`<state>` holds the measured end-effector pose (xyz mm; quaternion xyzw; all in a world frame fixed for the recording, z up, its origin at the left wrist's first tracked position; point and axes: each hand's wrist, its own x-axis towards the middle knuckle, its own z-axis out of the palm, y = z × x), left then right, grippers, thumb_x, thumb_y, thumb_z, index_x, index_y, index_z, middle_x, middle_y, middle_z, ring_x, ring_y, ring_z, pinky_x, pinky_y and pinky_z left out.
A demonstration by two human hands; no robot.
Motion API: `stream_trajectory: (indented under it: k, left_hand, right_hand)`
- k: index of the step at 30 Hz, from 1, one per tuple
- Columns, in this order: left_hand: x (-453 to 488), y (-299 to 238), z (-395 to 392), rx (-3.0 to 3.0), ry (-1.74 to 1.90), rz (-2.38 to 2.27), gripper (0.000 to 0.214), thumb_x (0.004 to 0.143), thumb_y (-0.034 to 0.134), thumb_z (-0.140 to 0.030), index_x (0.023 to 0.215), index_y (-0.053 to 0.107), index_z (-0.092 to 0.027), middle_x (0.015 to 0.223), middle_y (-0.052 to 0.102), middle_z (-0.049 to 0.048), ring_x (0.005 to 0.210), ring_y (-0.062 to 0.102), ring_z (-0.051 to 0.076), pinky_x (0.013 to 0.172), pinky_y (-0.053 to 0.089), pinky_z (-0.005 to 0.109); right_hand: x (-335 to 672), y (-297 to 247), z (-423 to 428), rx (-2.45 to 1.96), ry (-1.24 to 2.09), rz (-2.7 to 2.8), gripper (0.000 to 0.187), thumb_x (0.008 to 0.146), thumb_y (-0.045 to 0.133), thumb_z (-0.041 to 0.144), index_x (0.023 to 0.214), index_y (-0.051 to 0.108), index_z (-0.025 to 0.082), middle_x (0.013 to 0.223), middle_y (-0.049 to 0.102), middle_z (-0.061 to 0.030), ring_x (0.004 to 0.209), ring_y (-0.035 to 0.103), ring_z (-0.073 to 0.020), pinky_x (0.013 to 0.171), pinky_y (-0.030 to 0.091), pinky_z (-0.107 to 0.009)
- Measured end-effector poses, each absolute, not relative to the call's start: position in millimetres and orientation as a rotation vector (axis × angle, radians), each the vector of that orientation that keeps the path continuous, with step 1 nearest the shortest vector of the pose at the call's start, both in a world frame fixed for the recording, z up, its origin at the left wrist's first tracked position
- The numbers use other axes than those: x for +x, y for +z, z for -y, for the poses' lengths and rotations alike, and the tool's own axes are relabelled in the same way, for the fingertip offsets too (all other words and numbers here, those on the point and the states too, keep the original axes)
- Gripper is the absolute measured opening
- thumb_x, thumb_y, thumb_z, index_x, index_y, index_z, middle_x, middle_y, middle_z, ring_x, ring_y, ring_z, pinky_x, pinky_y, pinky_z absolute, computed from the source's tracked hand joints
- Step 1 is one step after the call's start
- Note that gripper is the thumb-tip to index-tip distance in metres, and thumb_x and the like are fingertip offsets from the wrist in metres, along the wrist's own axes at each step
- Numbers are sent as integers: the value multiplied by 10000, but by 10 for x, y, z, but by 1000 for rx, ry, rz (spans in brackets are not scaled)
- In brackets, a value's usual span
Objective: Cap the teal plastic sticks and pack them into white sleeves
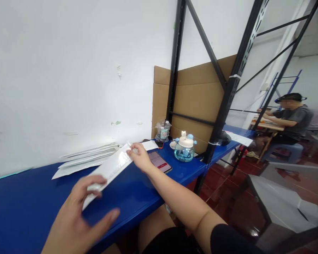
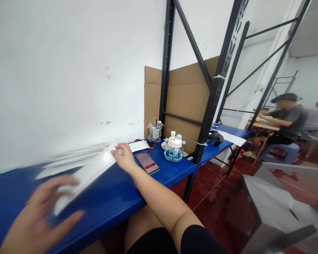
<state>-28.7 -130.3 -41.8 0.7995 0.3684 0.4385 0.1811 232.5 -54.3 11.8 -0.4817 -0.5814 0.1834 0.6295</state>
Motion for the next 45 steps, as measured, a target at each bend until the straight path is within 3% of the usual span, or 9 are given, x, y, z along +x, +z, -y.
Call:
stream_trajectory:
  k: [4, 6, 10, 14, 18, 28, 36, 42, 45]
  left_hand:
    - [317, 54, 814, 2562, 960, -1430, 1108, 510, 696, -574, 1413, 191, -176, 1446, 247, 151, 1313, 214, 372, 1040, 247, 501]
    - [472, 135, 684, 2637, 769, -1524, 1119, 524, 666, -582, 1422, 152, -155, 1424, 296, 170, 1306, 232, 376, 1026, 234, 504]
    - [524, 184, 673, 2679, 516, -1596, 886, 621, 607, -471, 1391, 247, -223, 1253, 515, 134, 1145, 459, 343, 938, 315, 450]
    - [482, 271, 733, 2696, 431, -1494, 724, 648, 585, -312, 1333, 353, -284, 1107, 578, 76, 930, 579, 250, 782, 400, 307]
    - [500, 445, 692, 2802, 388, -1552, 723, 599, 631, -218, 1290, 423, -272, 1069, 570, 102, 905, 566, 264, 765, 382, 320]
    - [1066, 1175, 840, 3234, 245, -1220, 226, 766, 507, -84, 927, 640, -170, 962, 599, 158, 1006, 467, 297, 876, 220, 434]
    - [1151, 1353, 894, 3429, -79, -1349, 256, 737, 610, -171, 989, 637, -201, 1025, 618, 129, 1018, 476, 267, 883, 241, 406]
    - [1034, 1435, 923, 3547, -391, -1452, 464, 619, 707, -263, 1068, 595, -229, 1083, 593, 101, 999, 491, 248, 859, 276, 388]
    - [1009, 1509, 988, 3540, -317, -1530, 404, 636, 692, -251, 1032, 613, -235, 1052, 604, 93, 967, 506, 253, 870, 252, 415]
  right_hand:
    - [2350, -123, 602, -1092, 465, 1349, 128, 724, 595, 341, 753, 546, 226, 961, 508, -17, 914, 502, -175, 819, 400, -297]
    - [2347, -134, 603, -1027, 512, 1359, 138, 720, 606, 349, 761, 563, 225, 984, 515, -18, 940, 506, -174, 848, 393, -298]
    - [2368, -115, 614, -868, 672, 1360, 160, 709, 605, 359, 748, 611, 204, 1018, 536, -26, 978, 509, -177, 851, 399, -287]
    - [2413, -199, 600, -931, 947, 1120, 186, 702, 569, 335, 813, 622, 196, 957, 590, -26, 793, 544, -161, 610, 444, -249]
    - [2416, -248, 541, -904, 1184, 731, 149, 689, 569, 251, 832, 544, 217, 696, 588, 21, 601, 541, -142, 518, 433, -244]
    - [2386, -200, 565, -653, 1694, 394, 345, 878, 325, 426, 957, 559, 185, 774, 663, -62, 714, 642, -207, 619, 521, -357]
    - [2316, -235, 587, -816, 1620, 420, 246, 860, 445, 397, 936, 529, 178, 731, 645, -53, 587, 628, -148, 495, 517, -257]
    - [2241, -215, 618, -959, 1398, 602, 269, 849, 483, 430, 834, 503, 162, 537, 566, -6, 392, 548, -119, 292, 330, -162]
    - [2255, -218, 605, -947, 1445, 577, 280, 863, 441, 434, 781, 482, 171, 490, 546, 0, 391, 546, -122, 307, 351, -167]
